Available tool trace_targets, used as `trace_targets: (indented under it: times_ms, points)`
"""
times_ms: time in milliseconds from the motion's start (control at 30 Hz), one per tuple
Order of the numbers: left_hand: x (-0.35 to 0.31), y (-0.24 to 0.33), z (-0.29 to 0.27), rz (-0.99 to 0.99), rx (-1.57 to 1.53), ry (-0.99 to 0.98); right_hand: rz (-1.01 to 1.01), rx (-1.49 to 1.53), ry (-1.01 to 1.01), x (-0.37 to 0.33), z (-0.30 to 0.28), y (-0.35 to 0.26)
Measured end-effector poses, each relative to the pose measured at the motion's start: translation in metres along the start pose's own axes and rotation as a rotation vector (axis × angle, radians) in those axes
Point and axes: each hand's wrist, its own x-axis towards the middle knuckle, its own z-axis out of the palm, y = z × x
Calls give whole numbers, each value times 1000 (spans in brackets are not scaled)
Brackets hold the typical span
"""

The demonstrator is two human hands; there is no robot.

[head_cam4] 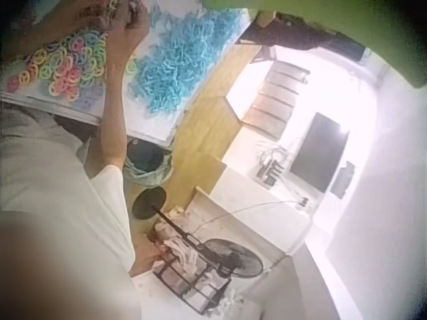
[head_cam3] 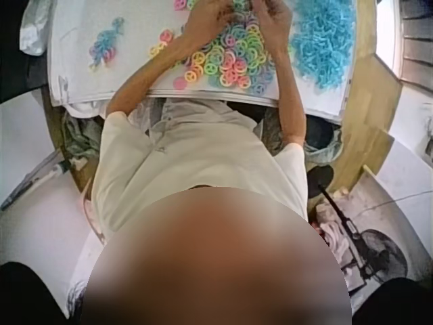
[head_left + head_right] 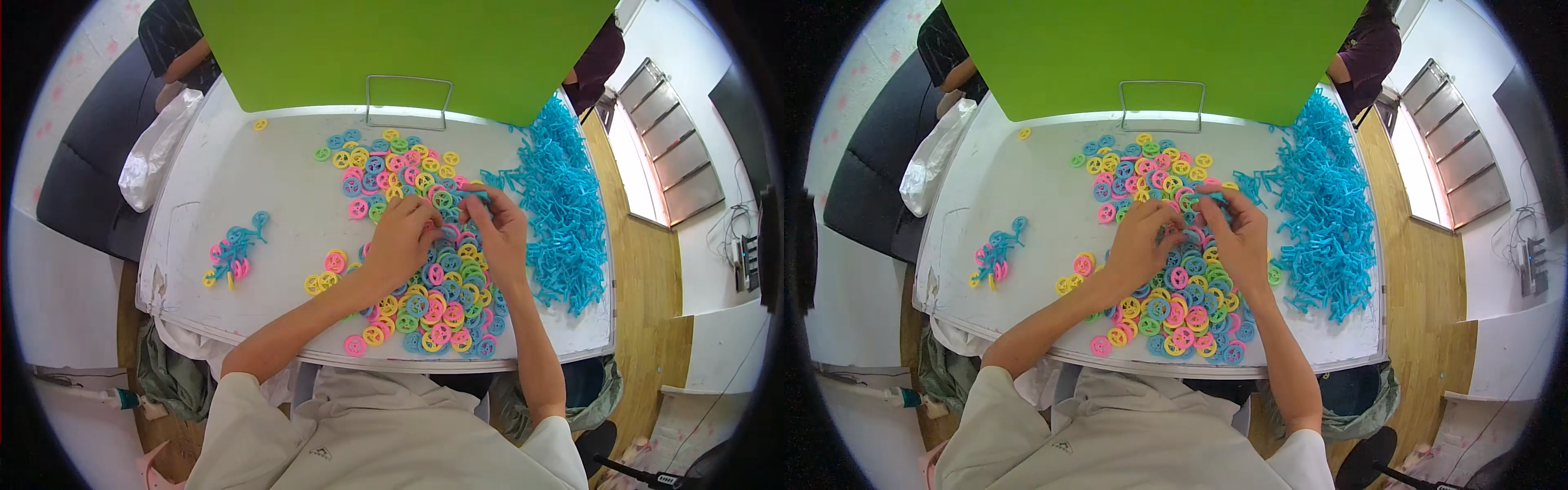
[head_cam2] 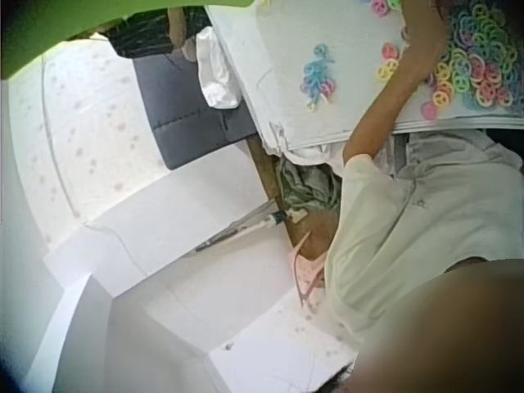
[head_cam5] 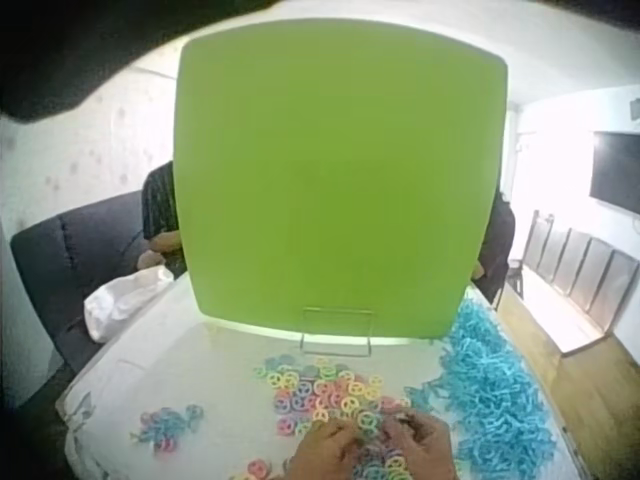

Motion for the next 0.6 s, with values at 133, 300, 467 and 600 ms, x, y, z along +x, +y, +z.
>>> trace_targets:
  times_ms: [133, 300, 467, 600]
  points:
    - [10, 12, -20, -475, -537, -69, 42, -123, 6, -1, -1, 1]
    - [15, 17, -39, -519, -801, -98, 47, -124, -8, -1, 0, 11]
    - [12, 14, -37, -575, -964, -144, 89, -239, -24, -5, 7, 9]
    - [10, 14, -34, -626, -937, -149, 63, -277, -47, -7, 8, 10]
